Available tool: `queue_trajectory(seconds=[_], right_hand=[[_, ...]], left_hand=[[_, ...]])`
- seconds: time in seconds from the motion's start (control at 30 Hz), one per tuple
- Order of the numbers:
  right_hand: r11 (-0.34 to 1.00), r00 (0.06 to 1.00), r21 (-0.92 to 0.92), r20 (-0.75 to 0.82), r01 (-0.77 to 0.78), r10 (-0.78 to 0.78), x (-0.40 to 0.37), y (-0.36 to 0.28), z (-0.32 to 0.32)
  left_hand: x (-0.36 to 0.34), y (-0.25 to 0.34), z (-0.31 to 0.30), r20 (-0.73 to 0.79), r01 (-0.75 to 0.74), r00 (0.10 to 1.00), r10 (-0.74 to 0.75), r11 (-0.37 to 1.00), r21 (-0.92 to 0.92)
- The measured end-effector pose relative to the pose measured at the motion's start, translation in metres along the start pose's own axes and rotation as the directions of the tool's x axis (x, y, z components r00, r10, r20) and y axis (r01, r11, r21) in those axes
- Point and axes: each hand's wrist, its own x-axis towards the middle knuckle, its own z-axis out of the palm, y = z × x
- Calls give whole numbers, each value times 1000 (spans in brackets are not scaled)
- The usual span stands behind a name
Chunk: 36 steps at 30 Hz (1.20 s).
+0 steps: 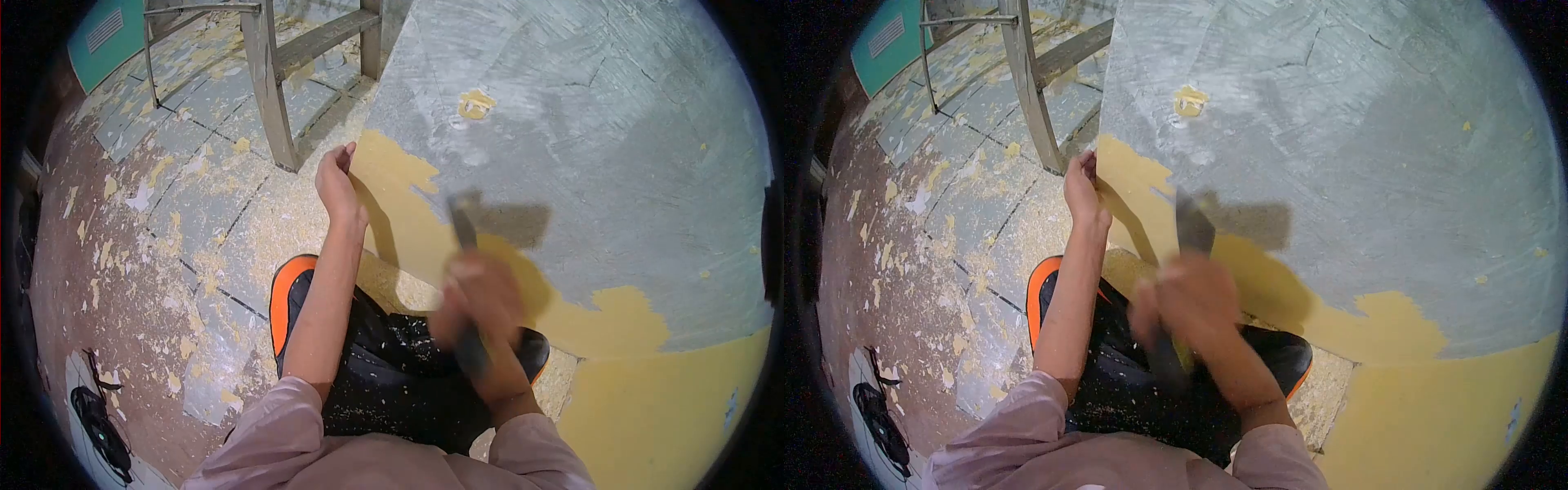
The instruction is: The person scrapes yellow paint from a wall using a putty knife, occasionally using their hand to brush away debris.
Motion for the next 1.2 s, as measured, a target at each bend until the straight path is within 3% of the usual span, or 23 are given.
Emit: queue_trajectory(seconds=[0.07, 0.1, 0.2, 0.23, 0.27, 0.3, 0.33, 0.37, 0.4, 0.47, 0.5, 0.63, 0.7, 0.73, 0.8, 0.87, 0.93, 0.97, 1.07, 1.1, 1.13, 1.2], right_hand=[[953, 930, -301, 341, -32, 139, 7, 5, 0], [953, 932, -302, 338, -23, 130, 7, 4, -1], [988, 993, -131, 75, -78, 88, -2, -14, -8], [565, 866, -817, 193, -119, 462, -8, -15, -1], [562, 864, -818, 191, -122, 466, -7, -15, -4], [689, 747, -621, 239, -374, 620, -3, -11, -10], [707, 621, -368, 339, -604, 707, 1, -2, -10], [637, 840, -716, 131, -287, 526, -15, -14, 3], [643, 839, -712, 143, -281, 525, -14, -11, 1], [768, 897, -640, 320, -34, 306, -7, -7, -1], [988, 973, -147, 221, -37, 69, -11, 14, 3], [984, 991, -174, 122, -29, 50, 1, -3, 3], [899, 964, -438, 247, 22, 96, 7, 0, 3], [898, 964, -440, 245, 18, 101, 6, 1, 4], [987, 987, -157, 162, 15, 10, 3, 6, 10], [991, 990, -116, 121, -59, 73, 3, -4, 6], [818, 938, -571, 239, -73, 251, 4, -3, 7], [815, 937, -574, 238, -75, 254, 2, -7, 4], [953, 967, -277, 185, -121, 176, -1, -10, 1], [993, 982, -18, 142, -120, 121, 1, -10, -1], [991, 981, -18, 142, -133, 134, 3, -9, 0], [895, 829, -388, 407, -222, 383, 10, -5, 1]], left_hand=[[2, -1, 1, 25, -16, 1000, 16, 1000, 24], [4, -1, 4, 35, -22, 999, 21, 1000, 21], [5, 0, 0, 1, -16, 1000, 16, 999, 32], [6, 0, -1, 10, -8, 1000, 8, 1000, 17], [6, -1, -2, 25, 1, 1000, -1, 1000, 2], [3, -3, -3, 34, 1, 999, -1, 1000, 7], [0, -1, 1, 7, -3, 1000, 3, 1000, 23], [0, 0, 5, -32, -7, 999, 8, 1000, 30], [3, 0, 5, -42, -11, 999, 12, 1000, 23], [4, 0, 0, -35, 11, 999, -10, 1000, 10], [2, 0, -1, -36, 19, 999, -18, 1000, 17], [2, 0, 5, -9, 4, 1000, -3, 999, 50], [0, -1, 1, -28, 11, 1000, -10, 999, 51], [2, -1, 0, -25, 11, 1000, -10, 999, 38], [6, -2, 1, -11, 0, 1000, 0, 1000, 24], [6, -1, -1, -4, 4, 1000, -4, 998, 61], [4, 1, -1, -8, -4, 1000, 5, 999, 36], [2, 1, 1, -1, -7, 1000, 7, 1000, 10], [-2, 3, 6, -29, -3, 1000, 5, 998, 59], [1, 1, 4, -39, -1, 999, 3, 998, 57], [5, 1, 1, -23, -7, 1000, 8, 999, 32], [2, -5, -3, 1, -2, 1000, 2, 1000, 9]])
